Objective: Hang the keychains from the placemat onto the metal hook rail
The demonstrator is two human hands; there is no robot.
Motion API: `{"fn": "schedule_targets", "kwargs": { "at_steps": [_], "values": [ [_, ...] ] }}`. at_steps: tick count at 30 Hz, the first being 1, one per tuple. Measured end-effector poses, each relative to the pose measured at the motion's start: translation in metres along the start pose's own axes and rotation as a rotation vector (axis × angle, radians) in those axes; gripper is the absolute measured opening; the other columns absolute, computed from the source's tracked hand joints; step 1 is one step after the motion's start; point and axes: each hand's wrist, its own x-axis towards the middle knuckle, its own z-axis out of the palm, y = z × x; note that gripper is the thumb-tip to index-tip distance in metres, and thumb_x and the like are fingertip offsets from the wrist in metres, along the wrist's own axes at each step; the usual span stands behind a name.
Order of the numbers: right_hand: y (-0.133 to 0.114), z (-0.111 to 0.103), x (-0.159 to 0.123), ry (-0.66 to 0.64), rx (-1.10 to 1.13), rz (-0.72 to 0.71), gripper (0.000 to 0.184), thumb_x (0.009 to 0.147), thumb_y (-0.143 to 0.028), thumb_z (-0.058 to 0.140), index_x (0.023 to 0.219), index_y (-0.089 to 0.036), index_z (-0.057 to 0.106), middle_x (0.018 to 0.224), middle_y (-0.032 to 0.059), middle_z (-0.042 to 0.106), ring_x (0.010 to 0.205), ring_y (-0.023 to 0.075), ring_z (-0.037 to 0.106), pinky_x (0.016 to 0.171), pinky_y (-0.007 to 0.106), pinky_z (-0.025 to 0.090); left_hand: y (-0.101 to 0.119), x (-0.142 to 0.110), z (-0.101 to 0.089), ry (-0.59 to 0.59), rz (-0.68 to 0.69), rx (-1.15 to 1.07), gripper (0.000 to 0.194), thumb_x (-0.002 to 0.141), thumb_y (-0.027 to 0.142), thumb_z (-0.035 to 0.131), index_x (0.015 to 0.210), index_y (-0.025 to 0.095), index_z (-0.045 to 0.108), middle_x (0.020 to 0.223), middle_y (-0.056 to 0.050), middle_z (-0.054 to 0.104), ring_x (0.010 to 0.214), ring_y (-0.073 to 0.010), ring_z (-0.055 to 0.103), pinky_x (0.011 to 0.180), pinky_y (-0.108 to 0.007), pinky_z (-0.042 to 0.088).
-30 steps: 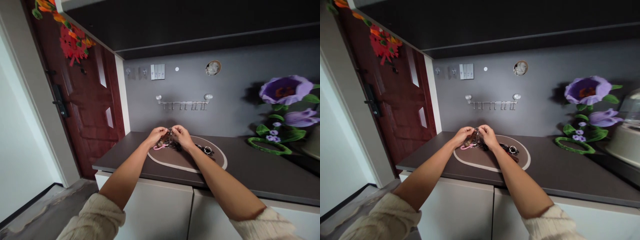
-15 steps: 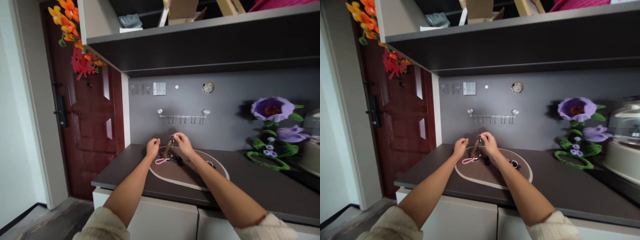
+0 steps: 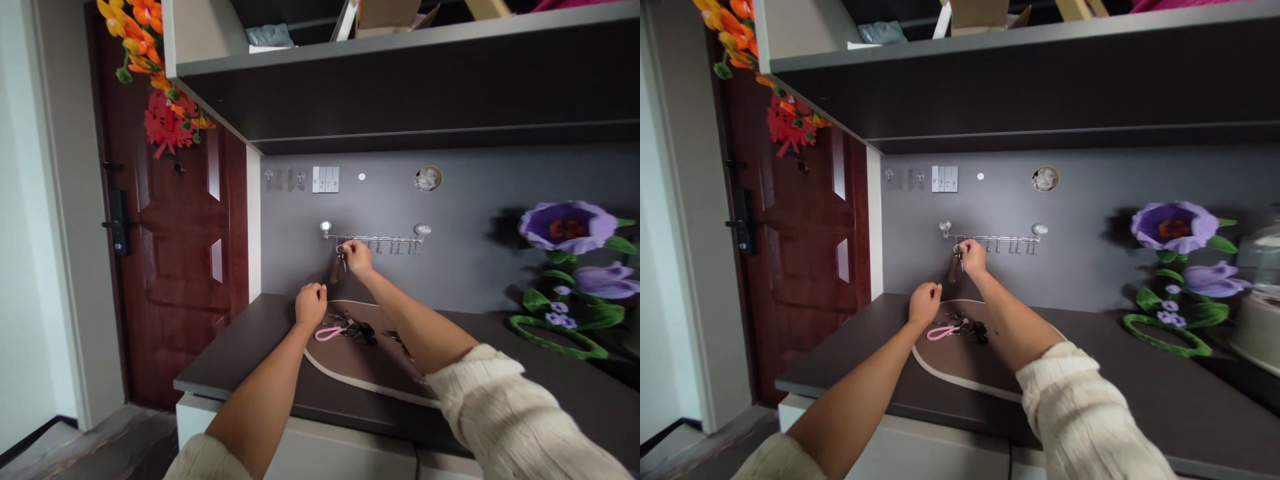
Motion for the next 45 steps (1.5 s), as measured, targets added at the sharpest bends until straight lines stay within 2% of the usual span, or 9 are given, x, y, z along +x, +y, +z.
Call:
{"fn": "schedule_targets", "kwargs": {
  "at_steps": [7,13,19,24,30,35,40,45],
  "values": [
    [-0.017,0.007,0.007,-0.011,-0.221,0.08,0.019,0.076,-0.02,0.045,0.082,-0.019,0.063,0.085,0.0049,0.065,0.079,0.0141,0.058,0.071,0.024,0.041,0.0,0.001,0.001,-0.018,0.005,0.033,0.034,0.084,0.031,0.031,0.064,0.017,0.054,0.069,-0.005,0.058,0.067,-0.0147,0.05,0.061,-0.027,0.029],
    [-0.019,0.013,0.007,-0.023,-0.369,0.134,0.021,0.078,-0.026,0.044,0.086,-0.022,0.064,0.09,0.0068,0.065,0.082,0.0162,0.059,0.069,0.024,0.041,-0.001,0.001,0.001,-0.007,0.029,0.061,0.034,0.085,0.031,0.031,0.064,0.017,0.054,0.07,-0.005,0.059,0.069,-0.0147,0.051,0.062,-0.027,0.03],
    [-0.018,0.015,0.006,-0.044,-0.513,0.064,0.025,0.08,-0.027,0.042,0.09,-0.022,0.064,0.091,0.0087,0.065,0.084,0.0174,0.06,0.069,0.025,0.042,-0.002,0.001,0.001,0.0,0.028,0.074,0.034,0.085,0.031,0.031,0.064,0.017,0.054,0.07,-0.004,0.059,0.069,-0.0145,0.051,0.062,-0.026,0.03],
    [-0.015,0.014,0.0,-0.081,-0.541,0.034,0.025,0.079,-0.026,0.043,0.091,-0.023,0.065,0.092,0.0086,0.065,0.087,0.0179,0.059,0.07,0.025,0.042,-0.002,0.001,0.0,-0.004,0.014,0.065,0.034,0.085,0.032,0.031,0.064,0.017,0.055,0.07,-0.004,0.059,0.068,-0.0141,0.051,0.062,-0.026,0.03],
    [-0.009,0.012,-0.006,-0.083,-0.468,0.066,0.023,0.078,-0.026,0.045,0.089,-0.023,0.066,0.09,0.0086,0.065,0.084,0.0171,0.06,0.068,0.023,0.042,-0.003,0.003,0.001,-0.017,0.013,0.032,0.034,0.084,0.033,0.032,0.064,0.017,0.055,0.068,-0.004,0.058,0.067,-0.0137,0.05,0.061,-0.025,0.03],
    [-0.009,0.001,-0.014,-0.063,-0.343,0.064,0.023,0.077,-0.021,0.045,0.088,-0.021,0.065,0.089,0.0087,0.066,0.083,0.0171,0.06,0.07,0.025,0.042,-0.002,0.003,-0.002,-0.041,0.026,-0.056,0.032,0.082,0.032,0.035,0.065,0.017,0.057,0.068,-0.003,0.057,0.065,-0.0125,0.049,0.06,-0.024,0.031],
    [-0.002,-0.016,-0.034,-0.062,-0.134,0.023,0.02,0.075,-0.017,0.045,0.084,-0.017,0.064,0.085,0.0048,0.066,0.081,0.0135,0.059,0.075,0.024,0.042,0.0,0.001,-0.008,-0.166,0.046,-0.189,0.026,0.078,0.032,0.042,0.069,0.017,0.061,0.068,-0.002,0.059,0.063,-0.0109,0.049,0.06,-0.023,0.033],
    [0.011,-0.032,-0.072,-0.146,0.052,0.108,0.021,0.075,-0.017,0.046,0.089,-0.013,0.061,0.077,0.0043,0.066,0.074,0.0109,0.06,0.073,0.023,0.043,0.003,-0.006,-0.011,-0.354,0.036,-0.326,0.023,0.073,0.031,0.048,0.074,0.015,0.064,0.065,-0.001,0.06,0.059,-0.0102,0.048,0.058,-0.022,0.035]
  ]
}}
